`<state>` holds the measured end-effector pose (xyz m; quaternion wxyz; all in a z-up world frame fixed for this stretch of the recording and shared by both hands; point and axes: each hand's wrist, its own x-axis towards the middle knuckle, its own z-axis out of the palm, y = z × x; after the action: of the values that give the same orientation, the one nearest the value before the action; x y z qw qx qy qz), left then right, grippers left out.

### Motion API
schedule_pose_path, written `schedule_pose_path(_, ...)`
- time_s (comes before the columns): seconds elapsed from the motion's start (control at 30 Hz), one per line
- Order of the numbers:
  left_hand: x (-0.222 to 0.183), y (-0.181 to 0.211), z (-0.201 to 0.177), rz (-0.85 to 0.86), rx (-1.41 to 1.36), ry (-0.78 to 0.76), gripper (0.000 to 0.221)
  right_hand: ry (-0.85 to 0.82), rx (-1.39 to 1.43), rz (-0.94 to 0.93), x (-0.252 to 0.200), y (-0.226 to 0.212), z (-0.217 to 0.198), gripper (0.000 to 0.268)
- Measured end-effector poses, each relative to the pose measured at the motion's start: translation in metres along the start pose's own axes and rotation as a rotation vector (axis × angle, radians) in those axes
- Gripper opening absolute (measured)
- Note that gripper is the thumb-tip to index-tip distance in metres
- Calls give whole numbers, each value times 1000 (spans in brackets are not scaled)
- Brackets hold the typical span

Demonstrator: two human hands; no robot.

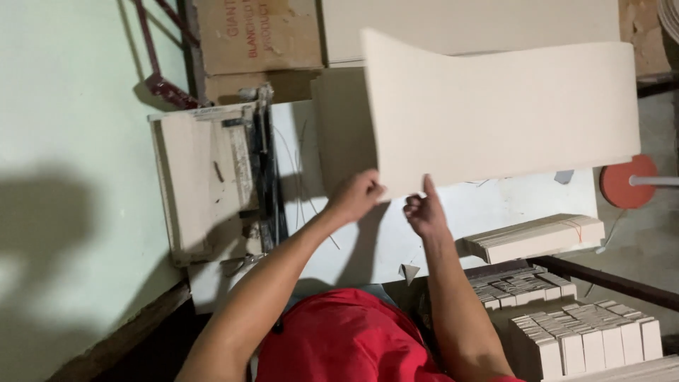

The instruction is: Using a manual paper cutter to cut strips from a large sheet of paper.

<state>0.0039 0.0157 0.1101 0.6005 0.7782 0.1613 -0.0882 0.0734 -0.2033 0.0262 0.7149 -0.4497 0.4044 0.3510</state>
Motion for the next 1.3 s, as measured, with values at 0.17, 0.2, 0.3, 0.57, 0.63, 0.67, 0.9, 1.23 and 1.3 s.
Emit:
schedule_pose_path(0.17,-95,49,-63,98,-68,-67,22,-29,-282,-134,-30,23,-23,54)
schedule_pose_path(0.2,-108,30,-77,105,-66,-61,22,-37,-284,-141,-26,40,-27,54)
schedule_pose_path(0.3,-151,-21,-120,-16,15,188,23,63,-180,-175,-7,92,-46,35)
schedule_pose_path(0.57,-250,-176,-171,-495,137,102,22,172,-189,-188,-4,205,-42,40)
schedule_pose_path(0.63,-264,-198,-169,-479,142,41,24,170,-219,-192,-4,222,-30,41)
schedule_pose_path(0.67,-269,-209,-168,-466,147,-18,27,167,-250,-193,-4,229,-25,42)
schedule_pose_path(0.9,-264,-229,-163,-450,240,-140,40,149,-368,-105,-35,258,40,45)
schedule_pose_path(1.23,-206,-125,-185,-512,288,-266,47,65,-599,-127,-13,235,70,46)
schedule_pose_path(1.3,-176,-131,-183,-494,321,-267,47,62,-612,-114,-13,230,75,45)
